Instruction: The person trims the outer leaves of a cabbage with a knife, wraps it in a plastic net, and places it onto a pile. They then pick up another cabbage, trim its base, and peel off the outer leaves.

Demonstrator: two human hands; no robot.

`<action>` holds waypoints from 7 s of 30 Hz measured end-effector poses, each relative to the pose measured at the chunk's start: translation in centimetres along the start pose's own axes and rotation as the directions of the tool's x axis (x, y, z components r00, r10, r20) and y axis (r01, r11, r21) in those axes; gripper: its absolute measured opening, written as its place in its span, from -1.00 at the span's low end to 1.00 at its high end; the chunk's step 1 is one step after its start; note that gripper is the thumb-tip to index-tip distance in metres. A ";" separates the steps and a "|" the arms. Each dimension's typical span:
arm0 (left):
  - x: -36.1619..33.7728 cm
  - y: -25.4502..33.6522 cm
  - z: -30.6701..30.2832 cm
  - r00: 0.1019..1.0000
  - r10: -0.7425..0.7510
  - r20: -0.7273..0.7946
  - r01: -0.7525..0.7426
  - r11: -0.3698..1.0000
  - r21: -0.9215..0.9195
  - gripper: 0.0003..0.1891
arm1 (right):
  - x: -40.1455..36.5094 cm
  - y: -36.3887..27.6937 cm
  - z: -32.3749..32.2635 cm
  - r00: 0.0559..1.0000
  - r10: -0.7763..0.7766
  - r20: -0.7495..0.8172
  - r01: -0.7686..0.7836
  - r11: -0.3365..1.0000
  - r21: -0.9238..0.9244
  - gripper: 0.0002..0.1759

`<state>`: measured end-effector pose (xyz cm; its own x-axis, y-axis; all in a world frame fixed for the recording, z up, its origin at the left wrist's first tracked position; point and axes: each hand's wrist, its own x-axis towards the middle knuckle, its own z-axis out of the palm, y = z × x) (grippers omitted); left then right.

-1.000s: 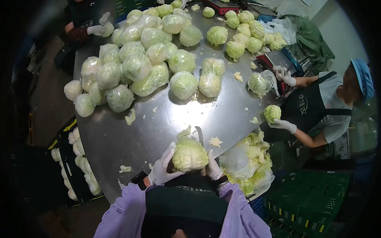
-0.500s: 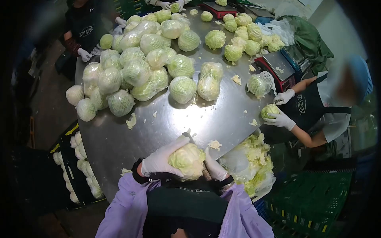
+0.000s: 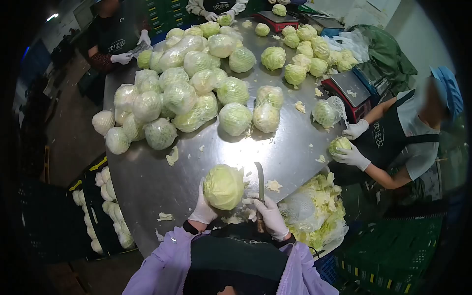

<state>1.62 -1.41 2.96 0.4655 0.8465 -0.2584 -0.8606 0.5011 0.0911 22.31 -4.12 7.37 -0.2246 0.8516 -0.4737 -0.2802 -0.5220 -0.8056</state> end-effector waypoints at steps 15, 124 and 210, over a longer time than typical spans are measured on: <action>-1.7 0.9 -1.6 0.886 0.462 0.029 -0.075 0.081 0.994 0.00 | 5.0 4.9 -3.0 0.993 0.080 0.092 -0.022 0.860 -0.510 -0.55; -7.6 5.0 -6.9 0.769 0.640 -0.013 -0.135 0.181 0.974 -0.32 | 8.9 8.4 3.8 0.934 -0.327 0.144 0.256 0.329 -0.909 -0.78; 13.7 7.8 -2.6 0.848 0.529 -0.035 -0.098 0.221 0.970 -0.28 | 29.0 -9.8 0.8 0.827 -0.508 0.240 0.398 0.227 -0.889 -0.29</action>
<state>0.75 13.61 -2.39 -0.0682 0.9765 -0.2045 -0.0350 0.2025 0.9787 17.76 25.66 1.78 -0.2679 0.9579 0.1032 0.6763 0.2632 -0.6880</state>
